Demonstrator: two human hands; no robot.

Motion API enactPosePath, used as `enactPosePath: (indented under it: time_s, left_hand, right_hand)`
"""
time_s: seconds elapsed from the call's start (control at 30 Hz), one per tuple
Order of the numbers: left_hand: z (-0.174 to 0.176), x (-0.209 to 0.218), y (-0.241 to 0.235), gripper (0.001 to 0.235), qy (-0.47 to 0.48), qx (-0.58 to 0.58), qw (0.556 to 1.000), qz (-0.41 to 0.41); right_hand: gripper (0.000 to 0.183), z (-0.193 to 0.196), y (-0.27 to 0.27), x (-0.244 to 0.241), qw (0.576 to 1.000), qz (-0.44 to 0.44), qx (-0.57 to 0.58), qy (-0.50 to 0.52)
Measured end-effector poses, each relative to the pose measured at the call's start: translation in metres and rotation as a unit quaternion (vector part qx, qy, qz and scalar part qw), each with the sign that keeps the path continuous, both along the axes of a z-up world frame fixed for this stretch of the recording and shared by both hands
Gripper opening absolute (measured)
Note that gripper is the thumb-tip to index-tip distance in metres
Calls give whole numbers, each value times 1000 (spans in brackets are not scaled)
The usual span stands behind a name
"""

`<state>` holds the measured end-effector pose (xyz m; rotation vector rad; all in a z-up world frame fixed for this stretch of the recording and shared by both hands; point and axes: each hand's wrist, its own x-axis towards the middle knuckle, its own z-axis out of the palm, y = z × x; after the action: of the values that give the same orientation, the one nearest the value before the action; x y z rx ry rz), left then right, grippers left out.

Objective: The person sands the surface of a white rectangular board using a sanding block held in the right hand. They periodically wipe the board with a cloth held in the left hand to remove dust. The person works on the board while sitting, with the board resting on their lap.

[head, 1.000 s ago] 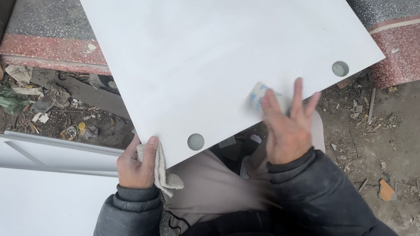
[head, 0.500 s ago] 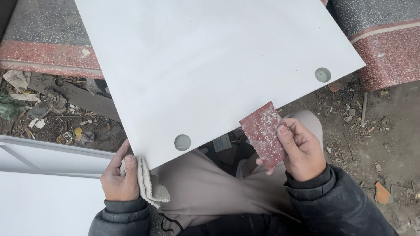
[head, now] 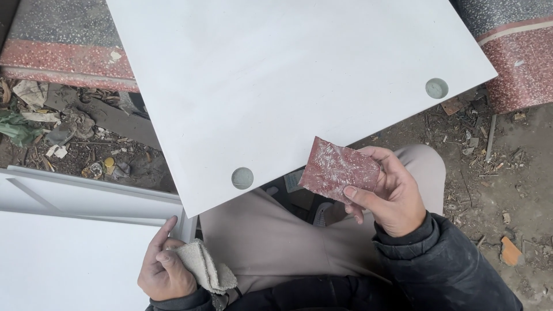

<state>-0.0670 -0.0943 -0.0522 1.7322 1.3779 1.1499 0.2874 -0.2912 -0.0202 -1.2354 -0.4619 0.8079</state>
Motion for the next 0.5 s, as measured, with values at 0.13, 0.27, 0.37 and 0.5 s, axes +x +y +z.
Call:
enactPosePath:
  time_s: [0.13, 0.27, 0.37, 0.5]
  left_hand:
    - [53, 21, -22, 77, -8, 36, 999, -1]
    - [87, 37, -27, 55, -1, -12, 987, -160]
    - [84, 56, -25, 41, 37, -16, 949, -312]
    - [66, 79, -12, 45, 92, -113, 929, -339]
  right_hand:
    - [68, -2, 0, -1, 998, -2, -3, -59]
    - [13, 8, -10, 7, 989, -32, -30, -138]
    - [9, 0, -40, 46, 964, -119, -100, -215]
    - [17, 67, -45, 62, 853, -170, -175, -462]
